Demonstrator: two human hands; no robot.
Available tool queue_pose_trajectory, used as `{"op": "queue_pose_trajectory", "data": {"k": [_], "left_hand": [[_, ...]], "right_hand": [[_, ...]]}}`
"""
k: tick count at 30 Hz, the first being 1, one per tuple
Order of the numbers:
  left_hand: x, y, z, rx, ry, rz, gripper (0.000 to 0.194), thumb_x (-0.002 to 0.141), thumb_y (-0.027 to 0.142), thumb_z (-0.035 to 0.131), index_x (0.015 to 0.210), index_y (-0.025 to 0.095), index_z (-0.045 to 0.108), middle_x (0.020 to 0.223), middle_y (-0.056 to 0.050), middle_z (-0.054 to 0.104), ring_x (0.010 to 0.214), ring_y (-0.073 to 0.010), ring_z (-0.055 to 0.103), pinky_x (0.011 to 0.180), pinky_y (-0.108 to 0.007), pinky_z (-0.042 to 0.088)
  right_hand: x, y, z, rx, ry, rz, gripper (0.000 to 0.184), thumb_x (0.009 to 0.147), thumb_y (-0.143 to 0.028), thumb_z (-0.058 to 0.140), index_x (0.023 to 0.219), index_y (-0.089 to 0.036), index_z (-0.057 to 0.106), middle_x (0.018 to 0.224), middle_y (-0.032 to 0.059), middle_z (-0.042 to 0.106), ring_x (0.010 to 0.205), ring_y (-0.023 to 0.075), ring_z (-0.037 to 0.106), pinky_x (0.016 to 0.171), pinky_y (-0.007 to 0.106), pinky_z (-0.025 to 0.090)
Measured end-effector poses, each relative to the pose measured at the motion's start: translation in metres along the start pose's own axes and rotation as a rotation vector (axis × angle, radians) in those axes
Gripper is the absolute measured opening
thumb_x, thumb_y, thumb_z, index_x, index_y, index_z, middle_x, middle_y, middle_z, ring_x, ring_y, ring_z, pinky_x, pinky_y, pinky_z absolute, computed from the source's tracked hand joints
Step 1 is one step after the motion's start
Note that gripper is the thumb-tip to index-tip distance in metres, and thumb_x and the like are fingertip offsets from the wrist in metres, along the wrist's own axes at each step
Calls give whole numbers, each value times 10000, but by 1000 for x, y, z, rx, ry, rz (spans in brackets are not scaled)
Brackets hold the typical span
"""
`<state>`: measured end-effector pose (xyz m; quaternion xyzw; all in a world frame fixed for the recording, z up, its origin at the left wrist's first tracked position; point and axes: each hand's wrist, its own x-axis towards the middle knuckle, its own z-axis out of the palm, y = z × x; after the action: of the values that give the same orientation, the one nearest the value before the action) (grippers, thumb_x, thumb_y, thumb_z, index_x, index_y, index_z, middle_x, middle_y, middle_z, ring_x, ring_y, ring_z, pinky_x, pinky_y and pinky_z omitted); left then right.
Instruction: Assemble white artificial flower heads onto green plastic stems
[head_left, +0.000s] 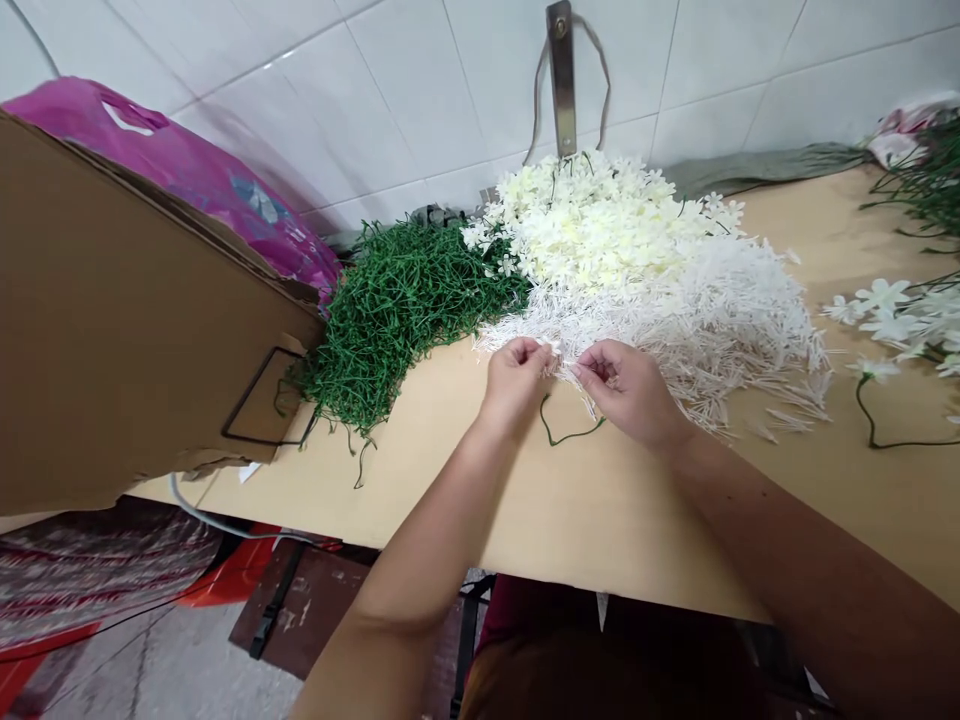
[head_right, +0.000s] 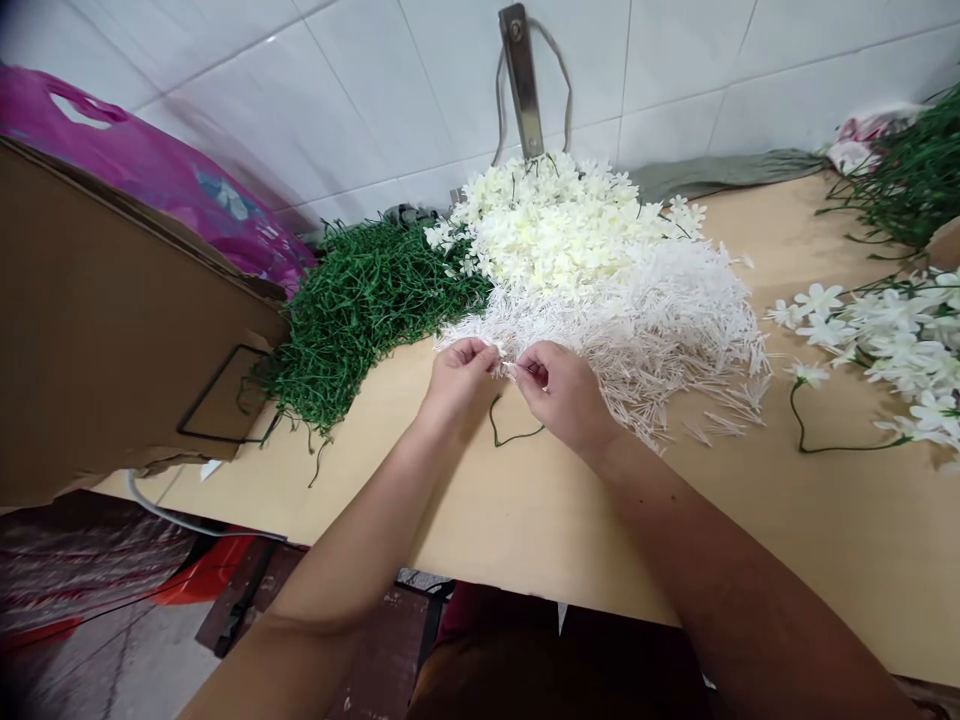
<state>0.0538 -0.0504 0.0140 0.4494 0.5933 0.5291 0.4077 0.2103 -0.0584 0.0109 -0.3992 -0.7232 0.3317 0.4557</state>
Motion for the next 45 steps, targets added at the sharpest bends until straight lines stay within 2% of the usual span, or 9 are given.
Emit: {"op": "queue_pose_trajectory", "data": {"k": [2, 5, 16, 27, 33, 40, 45], "left_hand": [[-15, 2, 9, -14, -55, -25, 161, 727, 130, 615, 594, 151, 527, 545, 51, 510, 541, -67, 444, 582, -205, 347], [-25, 4, 16, -16, -87, -30, 160, 711, 86, 588, 583, 150, 516, 543, 58, 497, 542, -61, 439, 575, -200, 342], [-23, -1, 16, -117, -139, -83, 111, 697, 155, 655, 636, 150, 562, 564, 51, 544, 549, -59, 466, 576, -204, 362], [-22, 4, 14, -79, -159, -100, 192, 723, 146, 673, 589, 149, 535, 524, 47, 527, 528, -64, 455, 567, -205, 363], [-23, 1, 15, -10, -198, -45, 155, 751, 147, 640, 630, 149, 542, 564, 44, 534, 549, -70, 457, 578, -208, 364], [-23, -8, 9, 282, -191, 147, 120, 794, 223, 595, 695, 171, 551, 624, 29, 536, 601, -93, 467, 608, -228, 374], [-24, -8, 8, 410, -204, 230, 128, 815, 262, 560, 715, 183, 553, 646, 15, 550, 614, -109, 467, 594, -237, 369]], "right_hand": [[0, -1, 0, -12, 1, 18, 83, 793, -241, 556, 725, -197, 538, 680, 37, 609, 630, 152, 550, 571, 285, 438], [0, -2, 0, -22, 22, 68, 116, 771, -238, 572, 680, -201, 510, 649, 22, 588, 601, 138, 528, 554, 275, 422], [4, 0, 1, -96, 107, 174, 130, 667, -203, 596, 600, -204, 485, 552, -20, 524, 508, 106, 448, 513, 269, 368], [5, -3, 2, -134, 81, 230, 141, 670, -193, 594, 583, -200, 482, 550, -12, 523, 513, 115, 452, 536, 282, 367], [5, -2, 2, -156, 114, 237, 131, 656, -170, 594, 578, -197, 493, 535, -30, 524, 504, 104, 447, 537, 265, 364], [4, 0, 2, -141, 88, 239, 97, 719, -194, 600, 637, -177, 551, 605, 8, 596, 552, 129, 513, 568, 284, 389], [2, 6, 3, -93, 81, 149, 94, 766, -229, 588, 694, -170, 583, 662, 37, 617, 606, 155, 544, 599, 309, 422]]}}
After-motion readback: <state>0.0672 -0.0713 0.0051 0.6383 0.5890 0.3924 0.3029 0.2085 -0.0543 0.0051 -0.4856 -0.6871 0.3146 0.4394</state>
